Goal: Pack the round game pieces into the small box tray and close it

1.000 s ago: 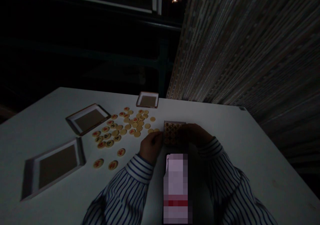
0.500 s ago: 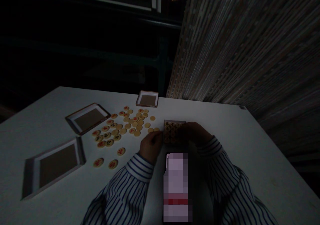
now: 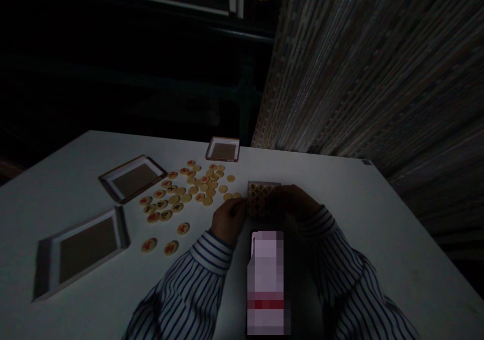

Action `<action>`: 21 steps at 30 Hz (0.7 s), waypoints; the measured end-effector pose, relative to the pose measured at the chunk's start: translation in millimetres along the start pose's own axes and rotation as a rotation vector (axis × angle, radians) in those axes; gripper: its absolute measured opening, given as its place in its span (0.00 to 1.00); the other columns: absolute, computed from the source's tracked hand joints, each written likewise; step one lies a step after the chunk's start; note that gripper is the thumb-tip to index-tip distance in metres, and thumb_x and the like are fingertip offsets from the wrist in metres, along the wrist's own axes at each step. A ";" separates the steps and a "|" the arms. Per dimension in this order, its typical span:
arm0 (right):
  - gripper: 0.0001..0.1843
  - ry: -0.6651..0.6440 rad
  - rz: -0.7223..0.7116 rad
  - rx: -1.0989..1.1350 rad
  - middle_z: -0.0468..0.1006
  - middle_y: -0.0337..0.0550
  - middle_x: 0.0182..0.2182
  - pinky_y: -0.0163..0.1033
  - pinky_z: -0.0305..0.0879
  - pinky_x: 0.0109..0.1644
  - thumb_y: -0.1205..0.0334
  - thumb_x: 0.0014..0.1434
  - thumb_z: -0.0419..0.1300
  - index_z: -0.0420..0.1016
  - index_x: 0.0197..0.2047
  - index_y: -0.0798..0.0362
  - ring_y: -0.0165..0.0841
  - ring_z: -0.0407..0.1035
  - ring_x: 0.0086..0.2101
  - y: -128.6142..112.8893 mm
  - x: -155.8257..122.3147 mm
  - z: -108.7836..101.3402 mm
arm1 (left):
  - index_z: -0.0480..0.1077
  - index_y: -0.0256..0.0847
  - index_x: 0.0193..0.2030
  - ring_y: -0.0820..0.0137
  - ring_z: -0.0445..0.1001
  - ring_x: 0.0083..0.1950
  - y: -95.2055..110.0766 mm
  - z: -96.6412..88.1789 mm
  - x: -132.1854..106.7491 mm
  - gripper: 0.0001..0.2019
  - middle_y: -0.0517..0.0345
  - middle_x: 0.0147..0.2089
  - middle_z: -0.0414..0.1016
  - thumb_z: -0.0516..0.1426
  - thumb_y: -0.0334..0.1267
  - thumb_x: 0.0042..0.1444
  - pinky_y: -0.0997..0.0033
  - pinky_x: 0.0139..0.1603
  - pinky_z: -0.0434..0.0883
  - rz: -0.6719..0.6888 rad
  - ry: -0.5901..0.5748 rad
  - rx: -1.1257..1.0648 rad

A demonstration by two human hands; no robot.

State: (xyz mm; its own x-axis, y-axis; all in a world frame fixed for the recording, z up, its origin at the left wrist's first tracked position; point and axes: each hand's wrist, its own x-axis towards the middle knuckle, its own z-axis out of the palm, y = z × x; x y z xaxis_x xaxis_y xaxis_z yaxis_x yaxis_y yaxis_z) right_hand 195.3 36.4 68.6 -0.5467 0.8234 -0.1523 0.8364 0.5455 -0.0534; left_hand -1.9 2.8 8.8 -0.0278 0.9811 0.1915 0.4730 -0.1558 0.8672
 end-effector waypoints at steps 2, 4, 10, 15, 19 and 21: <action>0.09 0.002 -0.010 0.014 0.78 0.46 0.35 0.33 0.63 0.37 0.66 0.55 0.54 0.75 0.33 0.55 0.33 0.71 0.35 0.6 0.1 0.0 | 0.73 0.39 0.38 0.67 0.74 0.37 1.0 -0.4 -0.3 0.13 0.53 0.36 0.76 0.53 0.42 0.49 0.67 0.40 0.70 -0.004 -0.004 -0.009; 0.09 -0.008 -0.001 0.025 0.78 0.47 0.34 0.33 0.63 0.36 0.66 0.55 0.53 0.75 0.33 0.55 0.33 0.71 0.35 0.4 0.0 -0.5 | 0.73 0.38 0.38 0.67 0.74 0.38 2.0 -0.9 -0.6 0.14 0.52 0.36 0.76 0.53 0.42 0.49 0.67 0.40 0.70 -0.007 -0.011 -0.015; 0.10 -0.023 -0.005 0.016 0.78 0.47 0.33 0.33 0.63 0.35 0.66 0.56 0.52 0.75 0.31 0.55 0.33 0.71 0.34 -3.0 -1.1 -4.1 | 0.73 0.38 0.39 0.67 0.74 0.37 2.4 -1.8 -0.3 0.14 0.52 0.37 0.76 0.52 0.42 0.50 0.67 0.39 0.70 -0.012 -0.023 0.014; 0.10 -0.011 -0.009 0.002 0.77 0.48 0.33 0.33 0.62 0.32 0.65 0.56 0.52 0.75 0.32 0.56 0.33 0.72 0.32 -3.3 -1.4 -4.8 | 0.73 0.38 0.39 0.67 0.74 0.37 -0.7 -0.9 0.4 0.13 0.52 0.37 0.76 0.52 0.41 0.50 0.67 0.39 0.71 0.000 -0.018 0.035; 0.11 -0.021 -0.002 -0.006 0.78 0.47 0.33 0.33 0.61 0.32 0.65 0.56 0.51 0.75 0.32 0.56 0.33 0.71 0.33 -1.1 0.1 -1.2 | 0.73 0.39 0.39 0.67 0.74 0.38 -1.9 0.0 0.2 0.13 0.53 0.37 0.76 0.52 0.42 0.50 0.67 0.40 0.71 0.011 -0.006 0.031; 0.11 -0.032 0.010 -0.007 0.78 0.47 0.33 0.33 0.61 0.32 0.64 0.56 0.51 0.75 0.32 0.56 0.33 0.71 0.33 -0.6 0.8 -0.4 | 0.73 0.39 0.39 0.67 0.73 0.38 -2.0 0.3 0.1 0.13 0.53 0.37 0.76 0.52 0.41 0.51 0.67 0.40 0.71 0.020 0.000 0.037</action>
State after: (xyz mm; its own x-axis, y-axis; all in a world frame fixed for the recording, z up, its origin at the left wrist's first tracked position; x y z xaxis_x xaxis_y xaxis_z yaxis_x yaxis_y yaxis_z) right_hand 194.4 36.7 68.9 -0.5365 0.8235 -0.1845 0.8416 0.5383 -0.0445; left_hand -2.6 3.2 6.9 -0.0185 0.9778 0.2086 0.5061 -0.1708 0.8454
